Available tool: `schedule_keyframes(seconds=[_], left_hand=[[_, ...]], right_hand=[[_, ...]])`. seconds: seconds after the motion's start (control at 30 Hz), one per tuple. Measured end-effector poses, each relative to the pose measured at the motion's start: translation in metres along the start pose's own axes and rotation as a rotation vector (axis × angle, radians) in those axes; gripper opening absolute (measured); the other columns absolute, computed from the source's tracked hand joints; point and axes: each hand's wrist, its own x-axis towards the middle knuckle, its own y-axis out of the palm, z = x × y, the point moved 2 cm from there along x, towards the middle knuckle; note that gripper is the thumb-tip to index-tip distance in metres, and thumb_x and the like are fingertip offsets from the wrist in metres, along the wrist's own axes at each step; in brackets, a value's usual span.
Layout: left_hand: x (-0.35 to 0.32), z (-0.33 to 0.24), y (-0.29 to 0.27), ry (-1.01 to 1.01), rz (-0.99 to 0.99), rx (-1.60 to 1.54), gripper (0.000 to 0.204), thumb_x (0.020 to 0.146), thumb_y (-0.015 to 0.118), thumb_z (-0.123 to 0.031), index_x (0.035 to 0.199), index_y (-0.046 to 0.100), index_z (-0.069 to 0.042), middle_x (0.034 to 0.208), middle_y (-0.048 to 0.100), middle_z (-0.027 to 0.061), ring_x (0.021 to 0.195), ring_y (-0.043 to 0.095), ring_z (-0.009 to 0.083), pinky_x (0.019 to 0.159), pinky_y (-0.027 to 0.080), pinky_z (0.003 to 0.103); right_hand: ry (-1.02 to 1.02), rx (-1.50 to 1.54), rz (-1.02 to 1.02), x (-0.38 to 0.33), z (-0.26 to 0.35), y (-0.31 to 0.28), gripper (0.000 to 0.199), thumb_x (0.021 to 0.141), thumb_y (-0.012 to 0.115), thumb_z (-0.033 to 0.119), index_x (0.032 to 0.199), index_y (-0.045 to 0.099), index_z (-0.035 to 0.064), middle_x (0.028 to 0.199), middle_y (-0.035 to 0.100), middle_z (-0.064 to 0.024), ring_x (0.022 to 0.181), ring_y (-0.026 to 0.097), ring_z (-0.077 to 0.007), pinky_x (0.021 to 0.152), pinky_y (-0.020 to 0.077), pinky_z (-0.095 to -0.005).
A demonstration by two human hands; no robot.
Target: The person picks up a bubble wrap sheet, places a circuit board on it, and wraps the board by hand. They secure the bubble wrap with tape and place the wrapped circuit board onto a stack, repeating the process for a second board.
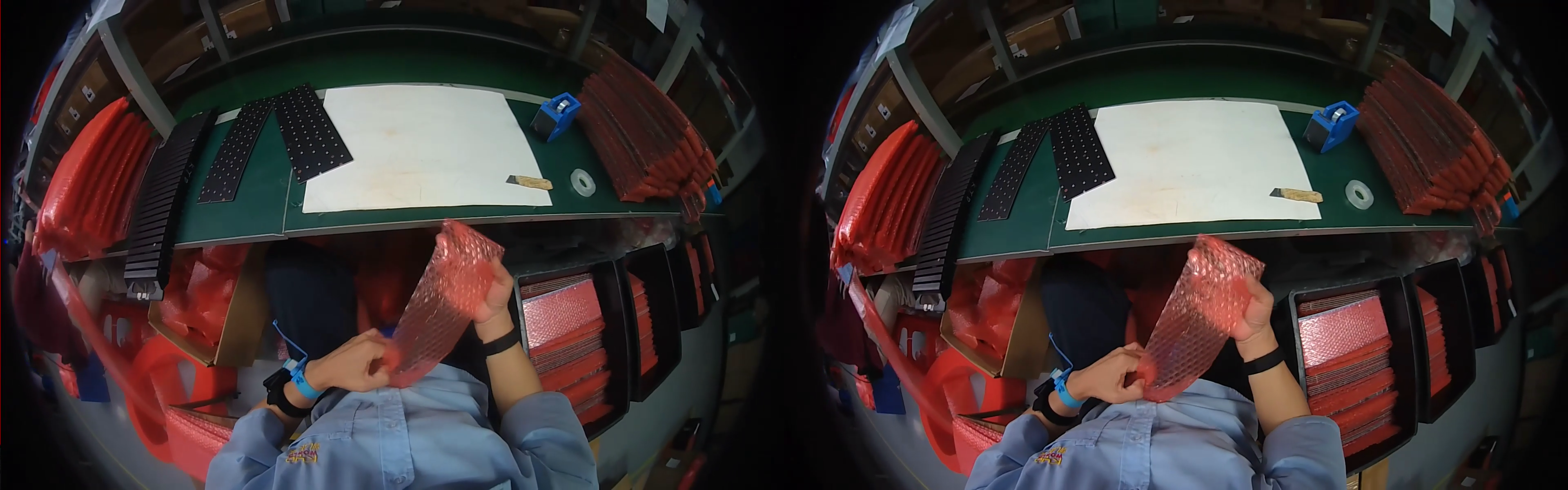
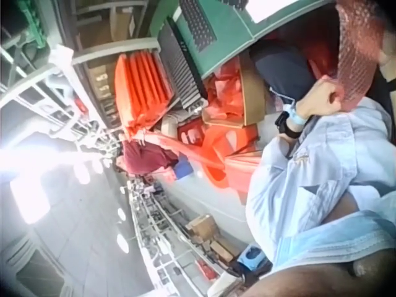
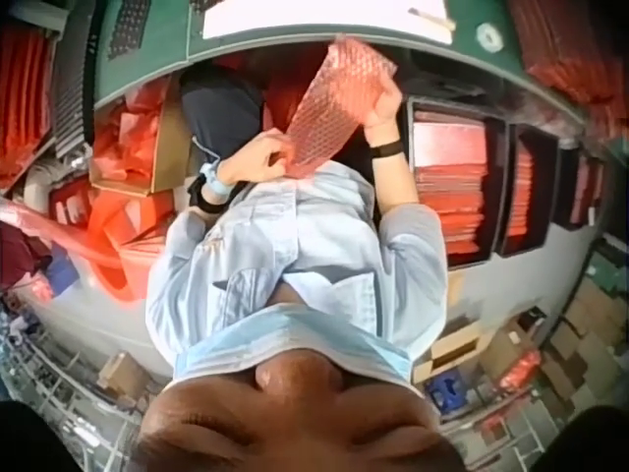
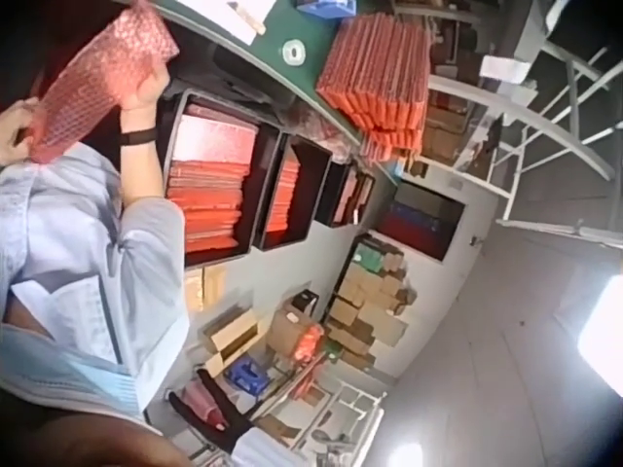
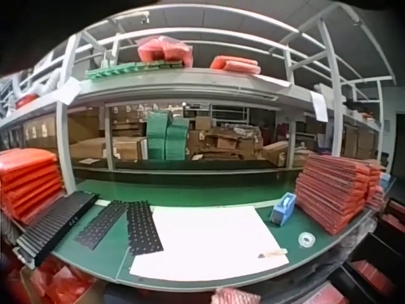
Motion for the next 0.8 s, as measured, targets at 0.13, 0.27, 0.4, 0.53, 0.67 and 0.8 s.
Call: schedule_keyframes(seconds=[0.13, 0.27, 0.4, 0.53, 0.67, 0.8], left_hand=[[-0.019, 0.012, 0.003, -0.463, 0.41, -0.012, 0.019, 0.076, 0.062, -0.015, 0.089, 0.063, -0.002, 0.093, 0.065, 0.0129, 0.079, 0.058, 0.0334, 0.078, 0.046, 0.04], [0.0, -0.008, 0.004, -0.361, 0.183, -0.068, 0.022, 0.076, 0.063, -0.017, 0.093, 0.065, -0.003, 0.088, 0.067, 0.0134, 0.081, 0.061, 0.0343, 0.078, 0.046, 0.039], [0.008, 0.051, 0.016, -0.254, 0.348, 0.22, 0.031, 0.077, 0.067, -0.023, 0.104, 0.065, -0.007, 0.086, 0.069, 0.0125, 0.075, 0.066, 0.0338, 0.071, 0.051, 0.042], [0.021, 0.086, -0.012, -0.292, 0.237, 0.138, 0.024, 0.077, 0.07, -0.017, 0.099, 0.066, -0.009, 0.082, 0.069, 0.0113, 0.07, 0.066, 0.0313, 0.063, 0.051, 0.039], [0.033, 0.059, -0.048, -0.466, -0.196, 0.181, 0.021, 0.079, 0.07, -0.006, 0.099, 0.066, -0.003, 0.071, 0.065, 0.0096, 0.062, 0.063, 0.0176, 0.061, 0.051, 0.028], [0.017, 0.057, -0.026, -0.584, -0.319, -0.099, 0.038, 0.081, 0.071, -0.003, 0.117, 0.06, -0.001, 0.089, 0.068, 0.0073, 0.072, 0.062, 0.0148, 0.067, 0.052, 0.026]], right_hand=[[-0.336, -0.223, -0.121, -0.038, 0.03, 0.01, 0.062, 0.086, 0.064, 0.025, 0.139, 0.043, 0.0029, 0.121, 0.058, -0.0157, 0.103, 0.058, -0.029, 0.087, 0.05, -0.0452], [-0.58, -0.149, 0.397, -0.106, 0.06, 0.093, 0.013, 0.09, 0.055, 0.016, 0.084, 0.065, 0.0211, 0.077, 0.061, 0.0131, 0.066, 0.049, -0.0079, 0.065, 0.0383, -0.0264], [-0.882, -0.409, 0.613, -0.163, 0.08, 0.148, 0.027, 0.099, 0.039, 0.024, 0.088, 0.062, 0.0144, 0.084, 0.066, 0.0056, 0.072, 0.058, -0.0128, 0.065, 0.0397, -0.0278], [-0.649, -0.319, 1.326, -0.209, 0.138, 0.139, 0.024, 0.098, 0.041, 0.025, 0.091, 0.059, 0.0106, 0.083, 0.064, -0.0025, 0.073, 0.059, -0.0176, 0.065, 0.0432, -0.0298], [-0.989, -0.795, -0.698, -0.227, 0.138, 0.056, 0.026, 0.096, 0.053, 0.033, 0.105, 0.059, 0.0092, 0.097, 0.063, -0.0035, 0.082, 0.059, -0.0194, 0.079, 0.0506, -0.0381], [-0.656, -0.286, -1.128, -0.23, 0.041, -0.034, 0.022, 0.089, 0.064, 0.033, 0.103, 0.06, 0.0161, 0.095, 0.063, -0.0045, 0.094, 0.06, -0.0195, 0.076, 0.0529, -0.0344]])
